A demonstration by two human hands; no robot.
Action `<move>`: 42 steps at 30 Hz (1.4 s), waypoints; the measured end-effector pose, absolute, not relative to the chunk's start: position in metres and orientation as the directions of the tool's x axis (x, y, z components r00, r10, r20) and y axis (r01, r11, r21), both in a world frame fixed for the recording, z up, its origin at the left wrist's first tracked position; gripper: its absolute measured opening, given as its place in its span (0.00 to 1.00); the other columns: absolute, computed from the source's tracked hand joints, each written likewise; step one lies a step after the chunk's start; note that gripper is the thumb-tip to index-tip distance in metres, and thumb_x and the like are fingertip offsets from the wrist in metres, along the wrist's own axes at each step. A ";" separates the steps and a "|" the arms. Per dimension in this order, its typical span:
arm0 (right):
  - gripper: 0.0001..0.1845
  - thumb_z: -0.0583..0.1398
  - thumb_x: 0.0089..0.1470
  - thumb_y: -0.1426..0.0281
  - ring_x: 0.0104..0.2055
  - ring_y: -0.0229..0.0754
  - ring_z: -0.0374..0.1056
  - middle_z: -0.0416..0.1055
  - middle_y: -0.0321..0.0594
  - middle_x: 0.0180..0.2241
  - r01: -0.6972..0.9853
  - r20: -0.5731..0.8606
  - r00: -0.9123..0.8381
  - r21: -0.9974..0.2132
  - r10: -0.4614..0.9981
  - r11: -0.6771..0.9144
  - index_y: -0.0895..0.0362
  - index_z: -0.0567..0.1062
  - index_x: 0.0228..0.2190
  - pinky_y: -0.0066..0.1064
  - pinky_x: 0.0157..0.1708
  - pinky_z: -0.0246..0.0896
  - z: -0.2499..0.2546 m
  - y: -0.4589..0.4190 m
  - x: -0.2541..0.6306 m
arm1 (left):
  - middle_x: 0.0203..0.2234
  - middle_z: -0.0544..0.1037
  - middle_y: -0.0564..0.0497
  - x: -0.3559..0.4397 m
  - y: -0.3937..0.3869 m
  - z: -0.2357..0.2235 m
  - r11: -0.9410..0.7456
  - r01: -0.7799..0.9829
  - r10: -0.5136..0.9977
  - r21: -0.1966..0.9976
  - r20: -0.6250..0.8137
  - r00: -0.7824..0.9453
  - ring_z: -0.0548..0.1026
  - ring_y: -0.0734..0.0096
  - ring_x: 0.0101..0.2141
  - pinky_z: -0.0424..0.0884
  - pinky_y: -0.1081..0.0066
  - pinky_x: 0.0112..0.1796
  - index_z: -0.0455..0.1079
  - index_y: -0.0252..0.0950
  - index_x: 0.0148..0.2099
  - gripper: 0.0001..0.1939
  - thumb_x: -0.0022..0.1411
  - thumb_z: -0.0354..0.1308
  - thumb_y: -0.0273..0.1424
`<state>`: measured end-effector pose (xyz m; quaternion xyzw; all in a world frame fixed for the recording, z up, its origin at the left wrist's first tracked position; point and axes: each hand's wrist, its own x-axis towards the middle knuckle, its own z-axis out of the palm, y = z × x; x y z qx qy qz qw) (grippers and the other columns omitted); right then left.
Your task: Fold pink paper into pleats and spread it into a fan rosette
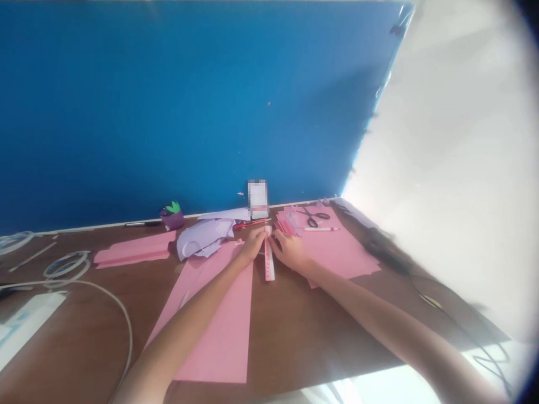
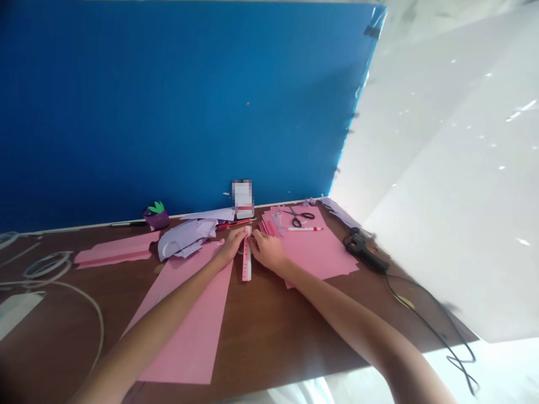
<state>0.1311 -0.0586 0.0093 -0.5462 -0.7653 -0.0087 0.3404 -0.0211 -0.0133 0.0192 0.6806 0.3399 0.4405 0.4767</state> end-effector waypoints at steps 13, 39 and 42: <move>0.15 0.51 0.63 0.67 0.43 0.46 0.70 0.71 0.48 0.44 0.652 0.682 -0.080 -0.515 0.727 0.556 0.55 0.64 0.51 0.39 0.45 0.65 0.011 -0.059 0.135 | 0.22 0.65 0.55 -0.022 -0.023 0.023 -0.361 0.151 0.870 0.920 0.274 0.410 0.63 0.74 0.26 0.59 0.73 0.29 0.62 0.35 0.27 0.09 0.60 0.50 0.31; 0.26 0.53 0.57 0.73 0.33 0.43 0.71 0.72 0.45 0.42 0.648 0.628 -0.279 -0.435 0.727 0.625 0.54 0.61 0.57 0.36 0.35 0.68 0.010 -0.067 0.135 | 0.17 0.63 0.55 -0.025 -0.018 0.015 -0.217 -0.020 0.859 0.976 0.201 0.470 0.59 0.78 0.21 0.55 0.72 0.26 0.63 0.33 0.22 0.12 0.56 0.51 0.32; 0.25 0.53 0.57 0.74 0.34 0.43 0.71 0.71 0.45 0.41 0.646 0.640 -0.288 -0.419 0.712 0.638 0.54 0.62 0.56 0.36 0.35 0.68 0.012 -0.069 0.135 | 0.17 0.62 0.55 -0.025 -0.018 0.013 -0.193 -0.034 0.862 0.981 0.186 0.471 0.58 0.78 0.20 0.54 0.72 0.25 0.63 0.33 0.22 0.13 0.56 0.52 0.32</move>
